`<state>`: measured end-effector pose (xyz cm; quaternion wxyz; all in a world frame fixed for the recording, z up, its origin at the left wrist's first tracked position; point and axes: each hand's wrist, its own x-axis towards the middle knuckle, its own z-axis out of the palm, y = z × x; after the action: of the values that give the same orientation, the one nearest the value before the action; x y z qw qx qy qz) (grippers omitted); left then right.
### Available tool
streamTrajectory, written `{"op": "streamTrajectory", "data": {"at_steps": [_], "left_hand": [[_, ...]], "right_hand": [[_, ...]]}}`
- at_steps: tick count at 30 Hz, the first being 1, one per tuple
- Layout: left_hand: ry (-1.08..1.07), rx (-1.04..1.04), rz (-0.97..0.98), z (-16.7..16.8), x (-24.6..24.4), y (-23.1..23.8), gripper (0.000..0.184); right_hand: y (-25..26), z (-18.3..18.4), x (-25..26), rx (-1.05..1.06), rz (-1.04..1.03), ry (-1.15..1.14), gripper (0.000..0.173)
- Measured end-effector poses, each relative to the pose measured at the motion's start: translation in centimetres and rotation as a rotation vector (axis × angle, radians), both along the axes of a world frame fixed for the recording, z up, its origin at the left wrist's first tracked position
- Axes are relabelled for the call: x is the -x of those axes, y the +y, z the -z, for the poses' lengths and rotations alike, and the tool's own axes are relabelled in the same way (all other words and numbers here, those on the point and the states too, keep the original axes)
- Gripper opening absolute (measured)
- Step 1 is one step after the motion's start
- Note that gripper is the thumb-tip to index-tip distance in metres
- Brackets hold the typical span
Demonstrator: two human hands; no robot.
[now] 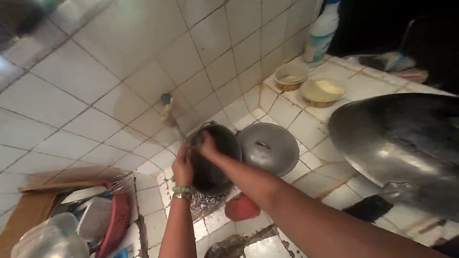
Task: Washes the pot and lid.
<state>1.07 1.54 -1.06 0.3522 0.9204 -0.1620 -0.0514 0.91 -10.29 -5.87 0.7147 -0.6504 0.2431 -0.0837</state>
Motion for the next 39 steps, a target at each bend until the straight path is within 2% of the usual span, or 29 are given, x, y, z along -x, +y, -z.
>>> {"op": "streamTrajectory", "data": {"at_steps": [2,3,4,5,8,9,10,11,13,14,15,16,17,19,21,23,25,28,30,33,34,36,39], "left_hand": [[0.005,0.013,-0.028,0.0,-0.2,0.4,0.042],[0.009,0.019,-0.031,0.1,-0.2,0.4,0.042],[0.013,0.026,-0.025,0.1,-0.1,0.4,0.042],[0.016,0.034,-0.011,0.2,-0.1,0.3,0.041],[-0.006,0.037,0.014,0.5,-0.3,0.1,0.039],[-0.006,0.037,0.006,0.5,-0.4,0.1,0.039],[-0.007,0.034,-0.001,0.4,-0.4,-0.1,0.039],[-0.013,0.023,-0.01,0.2,-0.4,-0.4,0.038],[-0.019,0.009,-0.026,0.0,0.0,-0.8,0.036],[-0.022,0.011,-0.032,0.2,0.2,-1.0,0.035],[-0.029,0.02,-0.033,0.4,0.4,-1.2,0.034],[-0.029,0.034,-0.022,0.5,0.4,-1.5,0.034],[-0.022,0.048,0.003,0.6,0.4,-1.6,0.035],[-0.028,0.075,0.058,0.9,0.2,-1.3,0.037],[-0.045,0.089,0.059,1.2,-0.2,-0.7,0.037],[-0.038,0.109,0.016,1.7,-0.2,0.0,0.036],[-0.019,0.143,-0.006,1.9,0.0,0.8,0.039],[-0.033,0.185,-0.011,2.2,0.4,1.4,0.039],[-0.018,0.166,0.007,2.0,0.6,0.6,0.039],[-0.05,0.113,0.061,1.6,0.5,-0.2,0.037],[-0.06,0.11,0.057,1.6,0.5,0.1,0.036],[-0.057,0.108,0.023,1.8,0.9,0.8,0.037],[-0.056,0.153,0.02,2.2,1.3,1.1,0.04]], "right_hand": [[-1.2,2.3,-2.5,-0.355,0.447,0.1,0.052],[-1.3,2.9,-3.0,-0.398,0.513,0.152,0.055],[-1.0,2.8,-2.8,-0.322,0.441,0.19,0.057],[-0.3,2.0,-2.1,-0.17,0.276,0.183,0.054],[2.8,1.0,0.5,0.233,-0.309,-0.087,0.043],[3.0,1.1,0.9,0.307,-0.408,-0.148,0.044],[2.7,0.9,0.9,0.309,-0.408,-0.158,0.043],[2.0,0.3,0.4,0.215,-0.32,-0.109,0.04],[-0.1,0.0,-1.4,-0.158,0.031,0.134,0.036],[-1.3,1.0,-2.3,-0.332,0.228,0.255,0.036],[-2.1,2.1,-3.0,-0.415,0.378,0.338,0.038],[-2.4,2.8,-3.4,-0.376,0.432,0.398,0.04],[-2.3,2.8,-3.5,-0.28,0.391,0.429,0.042],[-0.8,1.2,-3.0,-0.099,0.195,0.349,0.045],[2.1,1.0,-1.5,0.098,-0.125,0.143,0.043],[3.6,4.6,1.2,0.339,-0.49,-0.016,0.041],[2.0,8.7,3.1,0.634,-0.79,-0.029,0.033],[-1.5,9.9,3.5,0.919,-1.048,0.039,0.034],[-0.4,8.6,3.0,0.9,-0.995,0.027,0.031],[0.7,2.3,1.6,0.621,-0.711,0.015,0.042],[0.3,1.3,0.7,0.585,-0.627,0.018,0.042],[-1.6,2.2,-1.0,0.729,-0.472,-0.022,0.033],[-4.5,6.1,-1.2,0.965,-0.425,0.097,0.034]]}}
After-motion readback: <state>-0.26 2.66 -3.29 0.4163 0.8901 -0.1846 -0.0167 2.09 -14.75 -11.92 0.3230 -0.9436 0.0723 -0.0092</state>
